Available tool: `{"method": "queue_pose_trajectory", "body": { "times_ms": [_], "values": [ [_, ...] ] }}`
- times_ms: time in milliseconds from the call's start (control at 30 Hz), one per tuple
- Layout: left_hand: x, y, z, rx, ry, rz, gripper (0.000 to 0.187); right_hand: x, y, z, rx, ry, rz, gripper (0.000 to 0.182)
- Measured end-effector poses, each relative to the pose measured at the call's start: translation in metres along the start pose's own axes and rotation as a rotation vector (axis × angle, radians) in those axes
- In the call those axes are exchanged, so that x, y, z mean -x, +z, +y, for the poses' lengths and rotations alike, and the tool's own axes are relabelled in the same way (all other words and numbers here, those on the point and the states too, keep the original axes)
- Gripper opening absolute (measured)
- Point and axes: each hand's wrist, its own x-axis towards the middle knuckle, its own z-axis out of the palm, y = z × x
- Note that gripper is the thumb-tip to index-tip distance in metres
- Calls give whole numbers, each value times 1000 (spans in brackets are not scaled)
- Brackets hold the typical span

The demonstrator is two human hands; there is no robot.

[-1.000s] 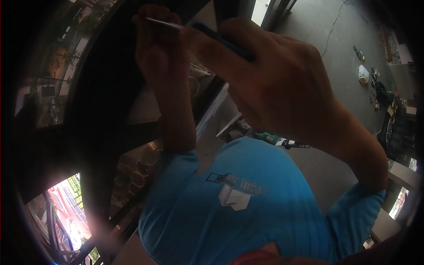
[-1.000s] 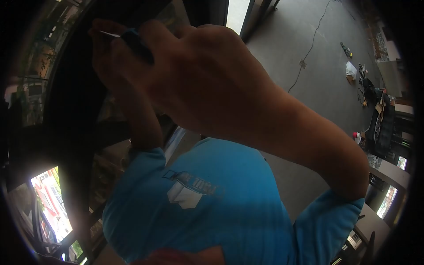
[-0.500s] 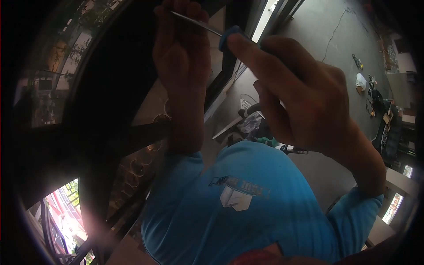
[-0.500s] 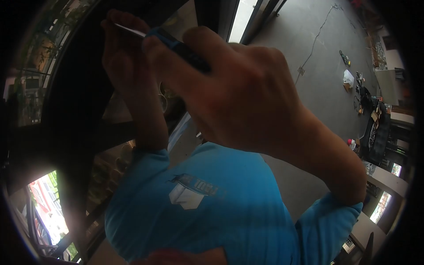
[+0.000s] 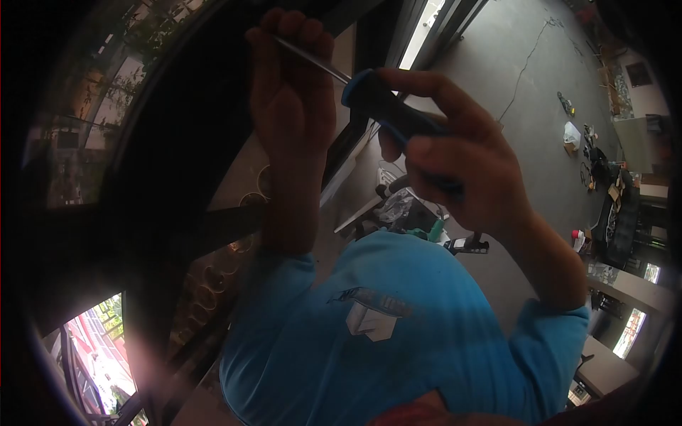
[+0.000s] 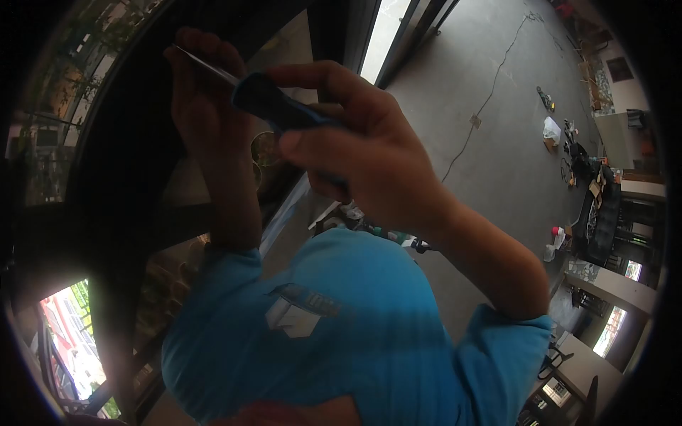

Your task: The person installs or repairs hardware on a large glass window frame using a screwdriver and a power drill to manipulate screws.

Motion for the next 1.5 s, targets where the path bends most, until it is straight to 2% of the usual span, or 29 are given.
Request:
{"method": "queue_pose_trajectory", "body": {
  "times_ms": [67,167,200,267,367,400,433,500,533,567,600,633,667,700,800,833,867,900,1000,1033,1067,1100,1133,1233,1267,1300,1333,1367,1500],
  "values": [
    [9,-1,1,-15,-32,52,26,4,-5,-1,-92,64,-5,59],
    [2,-5,5,82,-96,-41,25,0,-10,-11,-226,132,-31,60],
    [4,-4,5,119,-119,-23,26,4,-7,-14,623,-266,-6,58],
    [2,-2,5,156,-129,-24,26,-1,-7,-16,1486,-682,8,57],
    [5,-1,-2,178,-56,52,26,-10,-9,0,1115,-643,-4,55],
    [2,-1,-6,95,-11,46,25,-8,-11,-2,672,-294,-94,54],
    [2,-1,-10,10,26,41,25,-6,-13,-5,217,21,-32,53],
    [14,-2,-2,49,-52,40,25,-6,-14,7,-569,256,-93,52],
    [10,-3,3,93,-98,16,26,0,-6,-4,-373,234,-64,54],
    [10,-3,3,92,-121,24,26,4,-4,-9,-393,228,-50,54],
    [8,-2,2,82,-112,16,25,8,-2,-13,269,-140,-15,54],
    [4,-2,1,73,-93,-6,25,6,-2,-15,614,-320,-31,54],
    [7,-2,-2,-45,-3,86,26,5,-1,-16,951,-515,17,54],
    [10,-2,-5,-172,75,187,26,1,0,-14,926,-518,27,54],
    [3,-4,-1,-111,37,122,28,-9,8,-1,837,-514,66,53],
    [2,0,-1,-22,10,83,26,-5,2,-8,396,-238,-29,54],
    [5,4,-6,69,-24,47,24,-2,-4,-14,-50,28,-1,55],
    [10,4,-3,64,-41,52,24,5,-6,-14,-66,24,9,55],
    [5,5,12,238,-274,133,21,4,-1,-18,-167,113,25,47],
    [7,7,11,230,-278,139,21,6,-1,-16,-177,113,23,47],
    [8,9,10,231,-264,123,22,7,0,-15,708,-331,73,47],
    [7,9,9,233,-248,100,23,5,1,-14,1163,-538,49,47],
    [5,10,8,240,-235,77,24,3,1,-14,1596,-794,125,47],
    [5,7,7,258,-212,33,26,-2,1,-9,1657,-782,77,41],
    [7,10,5,123,-157,69,26,-3,2,-7,1663,-785,76,41],
    [13,12,1,-11,-97,116,27,-1,5,-6,872,-407,68,40],
    [17,13,-3,-1,-90,57,27,1,6,-5,78,-29,56,39],
    [12,11,-2,-5,-84,48,27,1,4,-5,81,-37,48,39],
    [11,2,5,130,-197,2,27,6,2,-3,786,-552,65,49]
  ]
}}
